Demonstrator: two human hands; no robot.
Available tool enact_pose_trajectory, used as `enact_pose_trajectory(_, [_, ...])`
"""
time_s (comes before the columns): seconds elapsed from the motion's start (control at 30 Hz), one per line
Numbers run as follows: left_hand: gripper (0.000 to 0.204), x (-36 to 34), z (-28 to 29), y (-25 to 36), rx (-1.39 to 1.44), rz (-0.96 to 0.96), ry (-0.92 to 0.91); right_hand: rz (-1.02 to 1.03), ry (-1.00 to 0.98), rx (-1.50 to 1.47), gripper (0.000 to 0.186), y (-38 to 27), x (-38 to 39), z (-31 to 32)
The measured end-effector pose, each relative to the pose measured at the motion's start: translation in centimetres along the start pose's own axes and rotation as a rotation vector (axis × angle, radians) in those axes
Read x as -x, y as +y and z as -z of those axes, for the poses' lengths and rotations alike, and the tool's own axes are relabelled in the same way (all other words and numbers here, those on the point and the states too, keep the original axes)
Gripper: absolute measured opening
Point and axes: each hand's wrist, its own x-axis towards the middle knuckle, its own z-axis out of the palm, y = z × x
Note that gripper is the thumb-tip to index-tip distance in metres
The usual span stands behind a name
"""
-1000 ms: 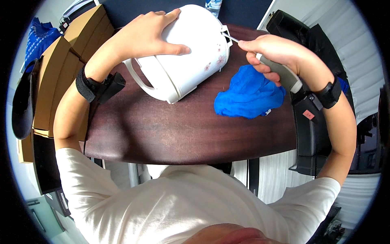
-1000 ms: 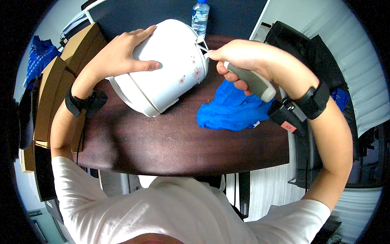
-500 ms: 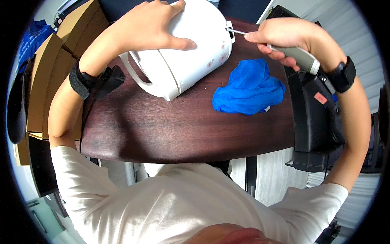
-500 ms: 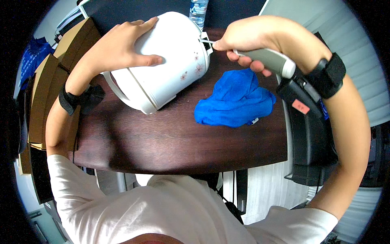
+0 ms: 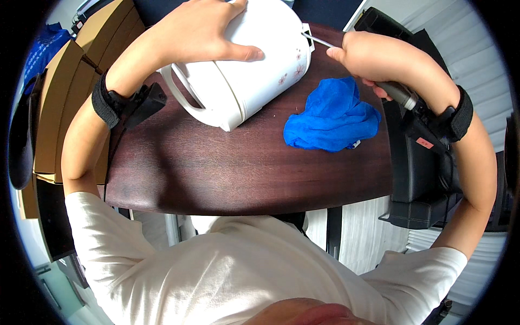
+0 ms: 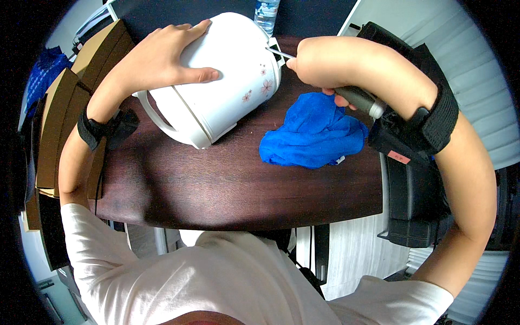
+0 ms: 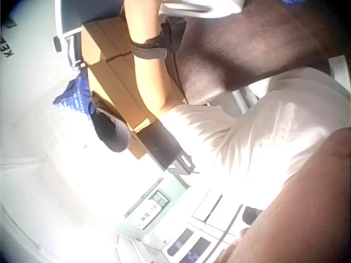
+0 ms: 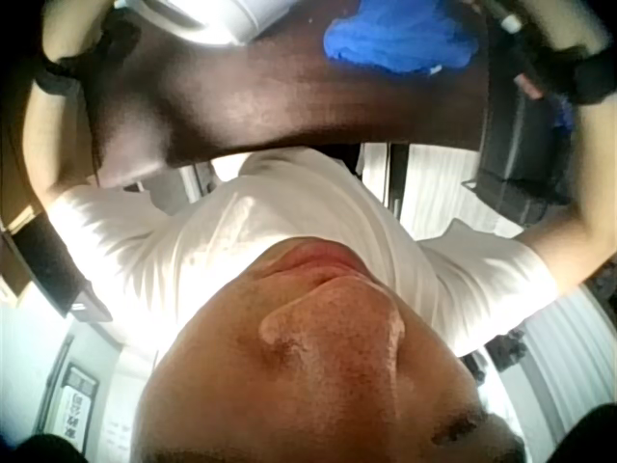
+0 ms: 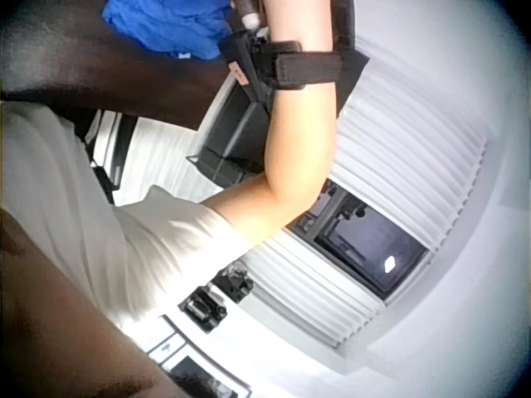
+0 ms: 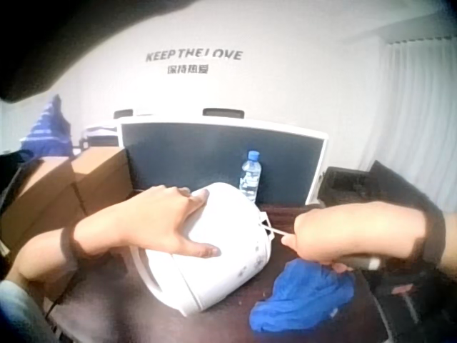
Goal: The person uses a screwdriver to remove screws from a white appliance, opens its casing, and manipulates internal wires. They then use a blue cloth to wipe the interior components.
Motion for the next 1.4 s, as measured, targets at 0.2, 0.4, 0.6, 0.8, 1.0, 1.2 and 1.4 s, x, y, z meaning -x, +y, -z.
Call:
enact_pose_trajectory(0.2, [0.097, 0.1, -0.2, -0.1, 0.013, 0.039, -0.021, 0.042, -0.010, 0.036, 0.053, 0.0, -0.3, -0.2])
enact_pose_trajectory(0.4, [0.098, 0.5, 0.1, 0.1, 0.045, 0.028, 0.021, -0.041, -0.283, -0.443, 0.043, 0.7, 0.7, 1.5])
enact_pose_trajectory(0.6, [0.101, 0.6, 0.0, -0.3, 0.066, 0.036, 0.023, -0.025, -0.445, -0.638, 0.040, 1.8, -0.2, 2.1])
enact_pose_trajectory(0.8, [0.098, -0.3, 1.0, 1.8, -0.014, 0.003, -0.027, -0.017, -0.458, -0.522, 0.046, 3.5, -1.4, 3.5])
enact_pose_trajectory(1.0, [0.093, -1.0, 1.2, 3.0, -0.068, -0.077, -0.025, -0.092, -0.501, -0.551, 0.048, 4.7, -1.6, 2.8])
enact_pose_trajectory(1.2, [0.092, -0.8, 0.2, 2.2, -0.090, -0.090, 0.003, 0.023, -0.175, -0.169, 0.045, 3.2, -0.4, -0.1])
enact_pose_trajectory(1.4, [0.094, -1.1, 1.3, 3.6, -0.067, -0.075, -0.034, -0.029, -0.297, -0.462, 0.051, 5.3, -0.7, 0.0])
